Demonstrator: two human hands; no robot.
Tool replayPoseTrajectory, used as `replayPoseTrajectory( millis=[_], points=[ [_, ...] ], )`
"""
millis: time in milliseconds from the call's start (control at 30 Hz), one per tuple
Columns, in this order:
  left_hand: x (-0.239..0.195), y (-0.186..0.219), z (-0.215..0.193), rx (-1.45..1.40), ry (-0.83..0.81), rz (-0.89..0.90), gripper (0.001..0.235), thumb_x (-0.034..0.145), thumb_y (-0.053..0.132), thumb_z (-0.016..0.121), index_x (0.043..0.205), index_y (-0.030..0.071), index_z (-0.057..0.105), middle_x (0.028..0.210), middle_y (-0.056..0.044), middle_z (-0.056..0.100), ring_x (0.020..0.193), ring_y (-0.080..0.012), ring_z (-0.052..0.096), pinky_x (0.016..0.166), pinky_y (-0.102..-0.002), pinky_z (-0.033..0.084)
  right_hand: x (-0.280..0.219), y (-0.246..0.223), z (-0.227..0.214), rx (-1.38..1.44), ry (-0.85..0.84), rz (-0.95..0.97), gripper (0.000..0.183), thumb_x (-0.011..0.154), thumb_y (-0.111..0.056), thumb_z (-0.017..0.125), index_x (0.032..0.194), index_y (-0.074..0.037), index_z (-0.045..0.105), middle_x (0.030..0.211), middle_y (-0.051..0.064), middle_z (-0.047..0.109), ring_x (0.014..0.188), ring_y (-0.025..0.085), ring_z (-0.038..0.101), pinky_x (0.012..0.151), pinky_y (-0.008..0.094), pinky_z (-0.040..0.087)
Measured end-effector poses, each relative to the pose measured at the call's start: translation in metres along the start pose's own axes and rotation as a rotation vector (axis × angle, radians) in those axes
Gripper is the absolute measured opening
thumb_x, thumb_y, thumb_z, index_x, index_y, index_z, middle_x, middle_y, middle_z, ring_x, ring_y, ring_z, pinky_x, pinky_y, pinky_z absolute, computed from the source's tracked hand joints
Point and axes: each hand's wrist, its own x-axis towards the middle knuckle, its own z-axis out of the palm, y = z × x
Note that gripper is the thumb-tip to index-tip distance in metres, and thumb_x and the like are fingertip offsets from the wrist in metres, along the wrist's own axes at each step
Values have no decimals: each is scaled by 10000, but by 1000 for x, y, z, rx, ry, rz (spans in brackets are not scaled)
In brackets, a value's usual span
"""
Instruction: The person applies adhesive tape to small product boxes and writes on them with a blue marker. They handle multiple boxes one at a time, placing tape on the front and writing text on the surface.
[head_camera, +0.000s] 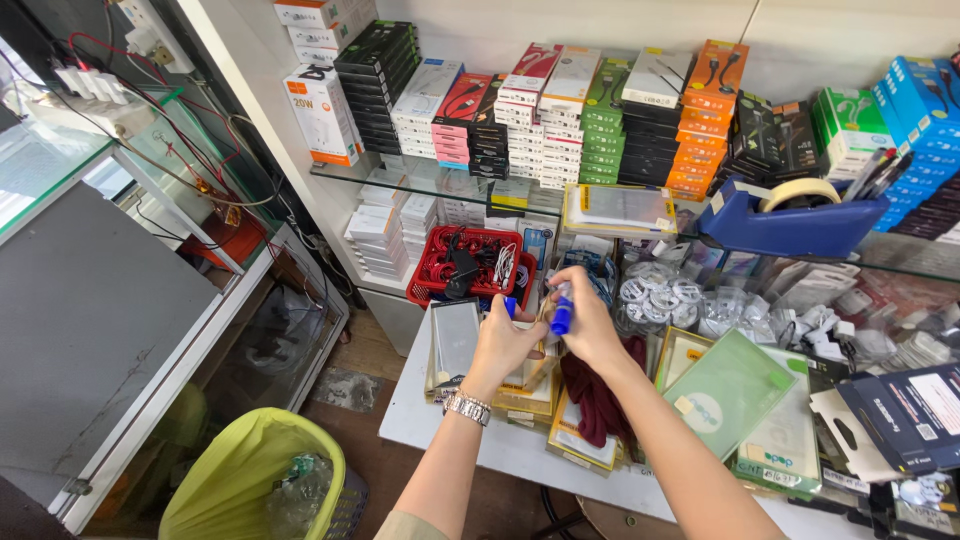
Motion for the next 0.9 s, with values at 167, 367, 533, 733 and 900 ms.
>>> replayPoseTrajectory(
  millis=[167, 367, 533, 733, 900],
  points=[
    [0, -6, 2, 124, 10, -6, 477, 794, 155, 809, 1105, -30, 500, 1015, -240, 722, 855, -280, 744, 672, -360, 618, 2, 6, -40, 467, 73, 77, 524, 803, 38, 769, 1221, -113, 491, 1090, 65, 602, 937, 159, 609, 832, 320, 542],
    [-1, -1, 4, 117, -149, 295, 814, 756, 100, 724, 1513, 89, 425, 1069, -107, 598, 945, -240, 615, 825, -366, 526, 1, 9, -50, 704, -72, 270, 492, 796, -13, 760, 1189, -130, 489, 1058, 79, 679, 977, 174, 671, 846, 341, 554],
    [13, 2, -2, 143, -291, 320, 747, 776, 100, 756, 1469, 71, 476, 1055, -101, 596, 988, -206, 632, 932, -312, 510, 1, 11, -44, 774, 2, 357, 443, 846, -23, 760, 1205, -113, 517, 1009, 69, 667, 962, 189, 656, 829, 355, 535],
    [24, -1, -1, 58, -350, 363, 636, 771, 251, 872, 1256, 54, 511, 1151, -79, 663, 1028, -160, 643, 952, -326, 537, 7, 18, -47, 673, -7, 266, 485, 803, 16, 784, 1189, -111, 521, 989, 75, 670, 955, 180, 656, 837, 347, 531],
    [28, -2, 0, 82, -320, 350, 579, 768, 254, 900, 1119, 42, 492, 1226, -67, 667, 983, -150, 610, 921, -341, 576, 19, 30, -52, 703, 41, 345, 496, 810, 17, 784, 1215, -105, 526, 987, 98, 671, 928, 192, 640, 806, 338, 506]
  ],
)
